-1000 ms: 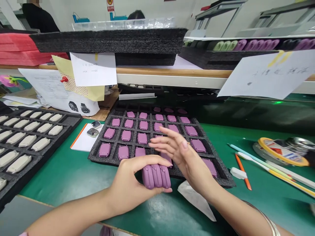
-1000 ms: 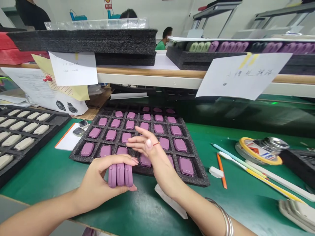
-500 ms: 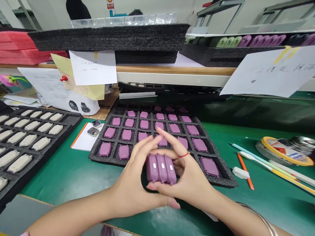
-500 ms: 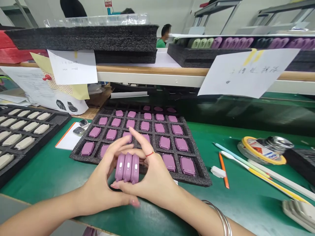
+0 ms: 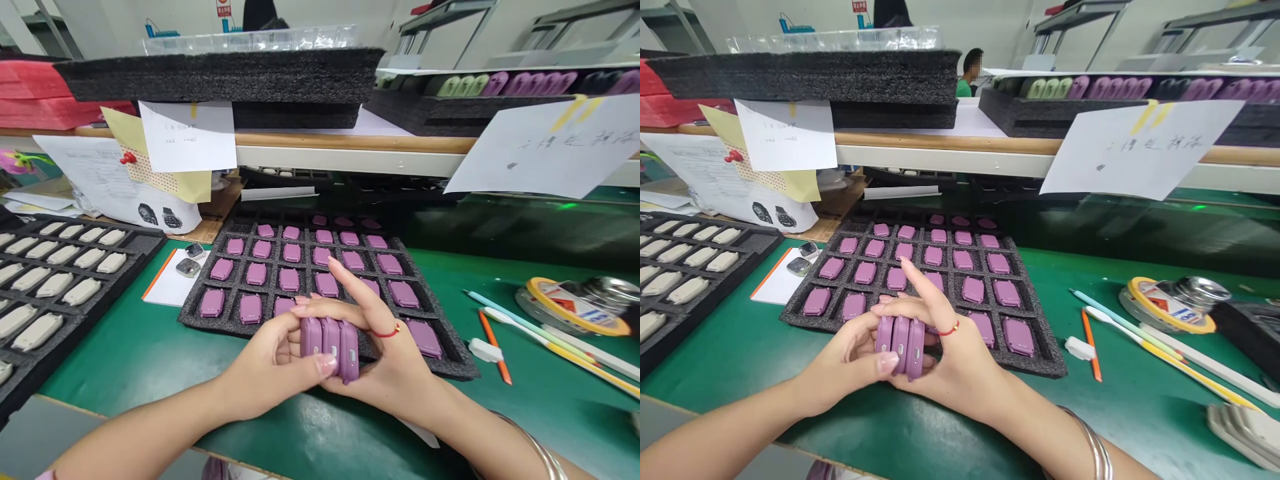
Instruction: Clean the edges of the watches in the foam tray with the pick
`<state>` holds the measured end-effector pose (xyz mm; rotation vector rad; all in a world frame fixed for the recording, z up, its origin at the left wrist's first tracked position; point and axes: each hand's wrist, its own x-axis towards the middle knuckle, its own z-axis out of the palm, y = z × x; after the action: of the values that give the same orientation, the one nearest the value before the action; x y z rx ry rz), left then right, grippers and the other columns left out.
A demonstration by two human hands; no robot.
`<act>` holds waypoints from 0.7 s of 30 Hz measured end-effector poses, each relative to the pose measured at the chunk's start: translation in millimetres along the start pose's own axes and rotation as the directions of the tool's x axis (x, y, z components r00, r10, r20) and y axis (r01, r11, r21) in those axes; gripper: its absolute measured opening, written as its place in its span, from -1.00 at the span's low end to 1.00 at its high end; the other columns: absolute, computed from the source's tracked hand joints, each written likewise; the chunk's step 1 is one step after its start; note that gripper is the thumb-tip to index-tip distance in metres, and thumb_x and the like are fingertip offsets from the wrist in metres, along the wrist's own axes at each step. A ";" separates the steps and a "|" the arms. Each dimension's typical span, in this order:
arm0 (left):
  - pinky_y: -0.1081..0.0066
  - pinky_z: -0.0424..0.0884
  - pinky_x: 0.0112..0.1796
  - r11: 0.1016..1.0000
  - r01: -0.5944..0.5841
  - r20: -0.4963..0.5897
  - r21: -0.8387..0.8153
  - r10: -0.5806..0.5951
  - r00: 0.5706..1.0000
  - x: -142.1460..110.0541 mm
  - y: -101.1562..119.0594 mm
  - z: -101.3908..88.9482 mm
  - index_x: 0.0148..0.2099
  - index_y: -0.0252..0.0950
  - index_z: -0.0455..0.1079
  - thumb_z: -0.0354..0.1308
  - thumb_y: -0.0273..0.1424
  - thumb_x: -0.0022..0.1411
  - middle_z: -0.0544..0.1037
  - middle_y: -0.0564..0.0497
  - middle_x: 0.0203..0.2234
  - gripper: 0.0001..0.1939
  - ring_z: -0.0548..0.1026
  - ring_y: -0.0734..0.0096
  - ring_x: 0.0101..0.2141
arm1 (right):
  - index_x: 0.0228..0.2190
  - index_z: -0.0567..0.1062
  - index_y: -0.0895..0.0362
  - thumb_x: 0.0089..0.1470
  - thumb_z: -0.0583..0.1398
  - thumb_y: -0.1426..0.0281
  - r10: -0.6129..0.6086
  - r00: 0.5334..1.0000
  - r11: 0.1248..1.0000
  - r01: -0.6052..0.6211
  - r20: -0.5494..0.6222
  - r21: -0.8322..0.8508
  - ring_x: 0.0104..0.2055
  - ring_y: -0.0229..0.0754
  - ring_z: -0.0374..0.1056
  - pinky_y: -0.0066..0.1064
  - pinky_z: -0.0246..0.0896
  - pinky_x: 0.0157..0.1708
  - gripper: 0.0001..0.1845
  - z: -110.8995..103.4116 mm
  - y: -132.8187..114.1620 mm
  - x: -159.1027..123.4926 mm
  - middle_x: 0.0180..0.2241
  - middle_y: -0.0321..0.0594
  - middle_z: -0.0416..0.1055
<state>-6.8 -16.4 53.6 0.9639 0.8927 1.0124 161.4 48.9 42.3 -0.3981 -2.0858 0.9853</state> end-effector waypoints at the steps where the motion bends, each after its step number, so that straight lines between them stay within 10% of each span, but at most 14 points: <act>1: 0.22 0.50 -0.05 1.000 -0.002 -0.006 -0.003 0.002 1.000 -0.6 0.3 0.5 -0.02 -0.31 0.39 0.35 -0.17 0.14 0.59 -0.09 -0.16 -0.55 0.60 0.20 -0.14 | 0.39 -0.11 -0.11 0.03 0.40 0.44 -0.011 1.000 1.000 0.011 -0.001 -0.017 0.16 0.03 0.44 -0.08 0.48 0.13 0.12 0.2 -0.3 0.2 0.11 -0.15 0.49; 21: 0.30 0.53 -0.17 0.940 -0.074 -0.082 0.334 0.107 0.991 2.8 0.4 -0.7 -0.24 -0.32 0.52 0.47 -0.31 -0.03 0.60 -0.01 -0.37 -0.68 0.57 0.24 -0.26 | 0.42 -0.28 -0.05 0.23 0.23 0.48 -0.178 0.973 0.966 0.201 0.146 -0.161 0.28 -0.03 0.30 -0.03 0.30 0.25 0.01 2.5 -1.1 1.3 0.17 -0.08 0.44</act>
<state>-6.8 -13.5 53.4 1.2550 1.1345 1.0137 158.7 47.6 42.8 -0.2206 -2.2903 0.7351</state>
